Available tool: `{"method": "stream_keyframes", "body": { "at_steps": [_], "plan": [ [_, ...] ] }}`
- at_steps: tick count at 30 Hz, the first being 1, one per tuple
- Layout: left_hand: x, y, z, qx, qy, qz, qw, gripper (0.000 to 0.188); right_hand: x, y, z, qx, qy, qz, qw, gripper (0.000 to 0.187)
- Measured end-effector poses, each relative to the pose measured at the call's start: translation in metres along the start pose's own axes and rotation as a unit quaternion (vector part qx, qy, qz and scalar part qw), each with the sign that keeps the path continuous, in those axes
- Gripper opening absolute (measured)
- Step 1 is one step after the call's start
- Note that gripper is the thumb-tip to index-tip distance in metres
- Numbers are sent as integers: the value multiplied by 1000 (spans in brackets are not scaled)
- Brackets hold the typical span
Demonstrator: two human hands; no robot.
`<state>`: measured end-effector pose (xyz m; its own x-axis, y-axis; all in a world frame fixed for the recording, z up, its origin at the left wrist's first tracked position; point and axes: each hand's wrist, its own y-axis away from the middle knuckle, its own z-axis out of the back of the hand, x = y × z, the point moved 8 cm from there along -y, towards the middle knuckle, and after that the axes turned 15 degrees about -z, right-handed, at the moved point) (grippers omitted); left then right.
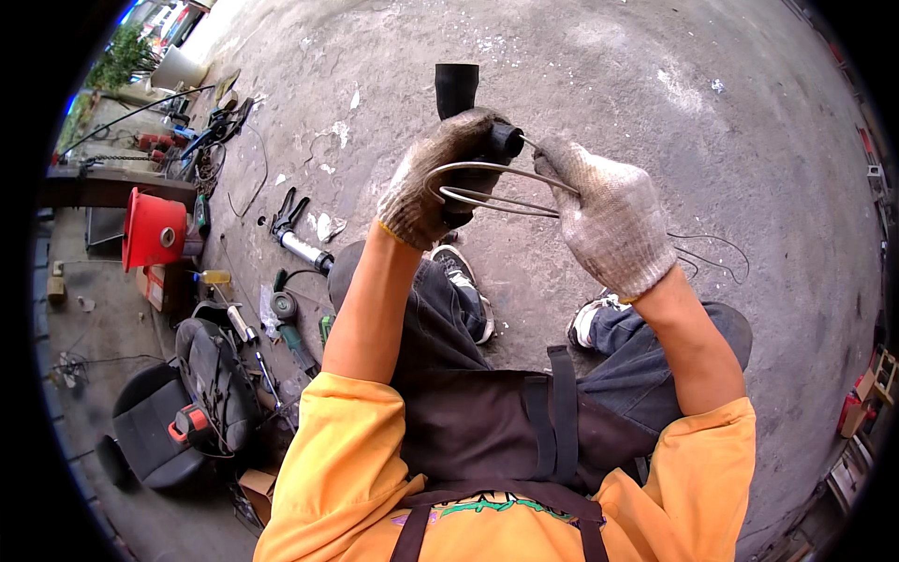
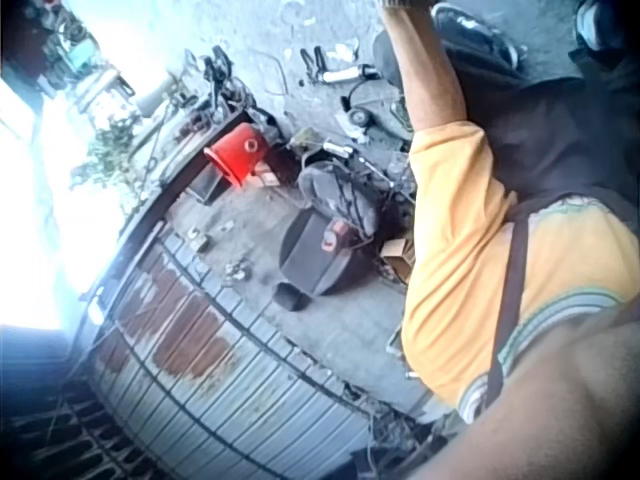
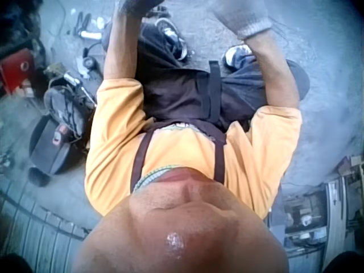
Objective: The person sits on the floor and inserts a metal wire into a black plastic pipe fitting, bending the wire into loops to form a cage-like structure. The person repeatedly adjusts the wire loops and cleans the fitting with a white cloth.
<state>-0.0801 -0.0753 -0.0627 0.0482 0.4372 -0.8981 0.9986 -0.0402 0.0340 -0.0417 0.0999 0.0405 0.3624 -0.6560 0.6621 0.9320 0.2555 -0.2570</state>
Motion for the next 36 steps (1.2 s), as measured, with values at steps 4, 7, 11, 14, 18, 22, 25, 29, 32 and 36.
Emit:
{"method": "stream_keyframes", "body": {
  "at_steps": [4,7,11,14,18,22,25,29,32,36],
  "plan": [
    [-15,-1,-5,2,-158,-21,987,11,-17,-5,-2,57,-82,-92,991,20],
    [-18,8,2,19,-140,-19,990,11,-28,-3,-21,217,-248,-210,920,25],
    [-52,14,-23,211,-512,-283,783,15,-30,3,-22,303,-252,-274,877,33],
    [-40,8,-14,185,-368,-320,853,8,-18,0,-23,178,-265,-115,941,28],
    [-13,-6,-7,103,-218,-75,968,20,-5,1,-14,75,-94,-6,993,19],
    [-7,8,-9,56,65,96,992,33,-4,0,-6,103,-62,4,993,22],
    [1,7,20,23,-55,46,997,13,-22,-3,-21,230,-163,-122,952,23],
    [6,1,31,114,-239,10,964,11,-23,3,-31,196,-167,-122,959,22],
    [-37,13,-31,254,-493,-339,760,9,-10,8,-27,16,-84,2,996,15],
    [5,3,0,13,55,42,997,35,0,8,-31,-65,83,108,988,19]
  ]
}}
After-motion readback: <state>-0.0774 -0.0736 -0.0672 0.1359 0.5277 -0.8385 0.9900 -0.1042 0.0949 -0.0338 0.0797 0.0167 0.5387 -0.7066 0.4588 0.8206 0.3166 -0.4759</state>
